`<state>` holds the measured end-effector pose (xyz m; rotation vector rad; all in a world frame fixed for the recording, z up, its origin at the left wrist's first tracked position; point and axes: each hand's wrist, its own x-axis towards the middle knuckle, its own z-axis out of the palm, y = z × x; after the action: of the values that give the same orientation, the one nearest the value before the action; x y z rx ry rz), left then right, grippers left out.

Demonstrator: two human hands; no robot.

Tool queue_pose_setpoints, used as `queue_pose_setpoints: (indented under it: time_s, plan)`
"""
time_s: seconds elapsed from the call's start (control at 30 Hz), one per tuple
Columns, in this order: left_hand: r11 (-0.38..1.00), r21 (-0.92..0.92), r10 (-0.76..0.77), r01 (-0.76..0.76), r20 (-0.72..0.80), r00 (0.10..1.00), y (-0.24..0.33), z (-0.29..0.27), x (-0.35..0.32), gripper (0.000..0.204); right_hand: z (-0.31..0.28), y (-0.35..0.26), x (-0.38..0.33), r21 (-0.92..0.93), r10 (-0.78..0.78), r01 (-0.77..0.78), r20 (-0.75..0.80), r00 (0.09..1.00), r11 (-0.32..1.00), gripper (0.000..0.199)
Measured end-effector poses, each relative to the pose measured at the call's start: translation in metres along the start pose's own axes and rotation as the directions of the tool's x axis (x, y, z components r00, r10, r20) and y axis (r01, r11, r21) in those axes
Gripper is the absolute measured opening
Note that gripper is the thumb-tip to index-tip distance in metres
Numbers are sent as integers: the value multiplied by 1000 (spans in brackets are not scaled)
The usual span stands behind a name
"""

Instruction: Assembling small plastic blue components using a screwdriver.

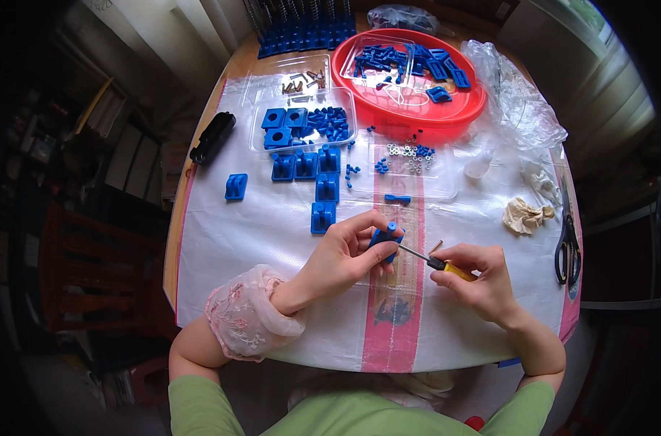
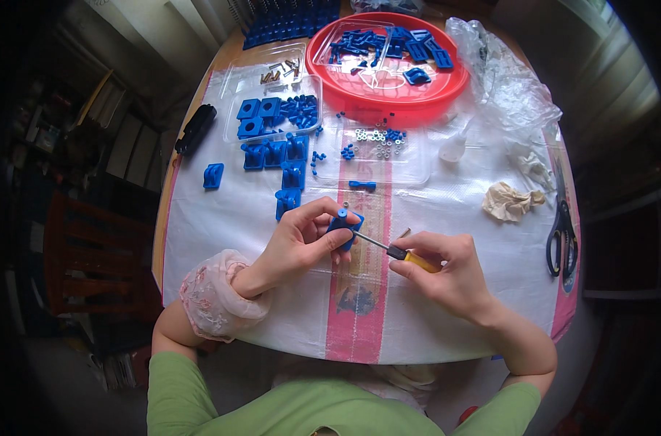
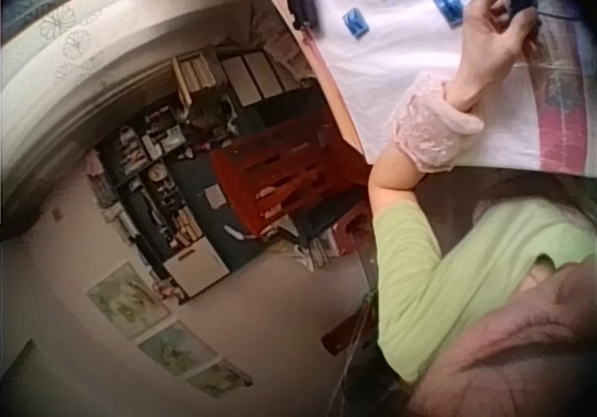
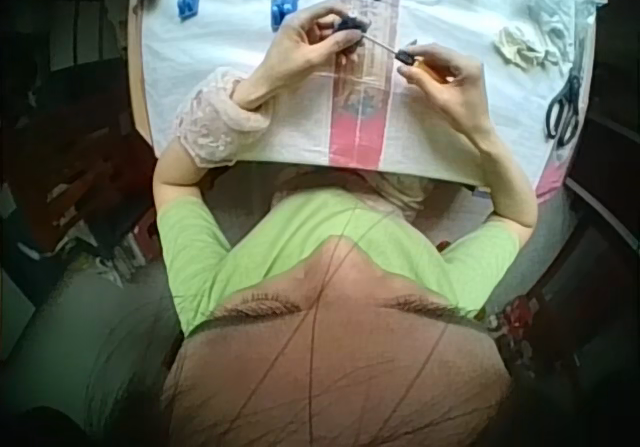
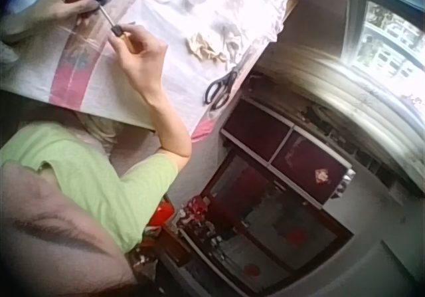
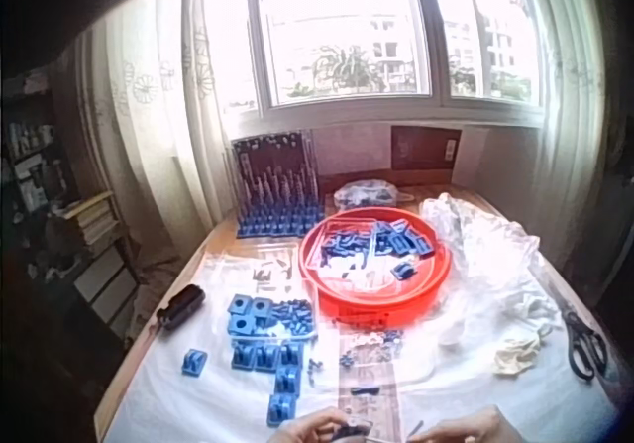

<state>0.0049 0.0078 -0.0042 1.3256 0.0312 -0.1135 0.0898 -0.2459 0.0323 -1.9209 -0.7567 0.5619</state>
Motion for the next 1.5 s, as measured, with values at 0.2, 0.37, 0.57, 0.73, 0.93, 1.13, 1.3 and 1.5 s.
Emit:
queue_pose_setpoints:
  time_s: [0.2, 0.37, 0.57, 0.73, 0.93, 1.13, 1.3, 1.5]
  plan:
    - [1000, 10, 18, -18, -8, 1000, -1, 0, -1, 18, -7, -3, 7, 351, 285, -344, 208, 936, 871, 22]
    - [1000, 24, 1, -1, -10, 1000, -1, 1, -1, 19, -9, -5, 7, 387, 315, -403, 271, 909, 829, 22]
    - [1000, 4, 9, -9, -7, 1000, -1, 3, 0, 17, 7, 2, 0, -421, -368, 312, -58, 928, 852, 20]
    - [998, 31, -51, 51, 2, 999, 1, 2, -1, 21, 8, -6, -1, -474, -334, 277, -37, 942, 836, 19]
    - [999, 11, -40, 40, 8, 999, 1, 2, -1, 21, 7, 1, 3, -183, -204, 195, -32, 979, 964, 17]
    - [998, 8, -65, 65, 10, 998, 2, 2, -2, 21, 3, -4, 3, 21, 124, -126, 65, 990, 992, 14]
    - [998, 36, -59, 59, -3, 998, 1, 2, -1, 20, 6, -1, 3, -145, -113, 113, 10, 994, 983, 17]
    - [999, 24, -30, 30, 0, 1000, 0, 0, -1, 20, 11, 0, 5, -277, -293, 273, -33, 956, 921, 25]
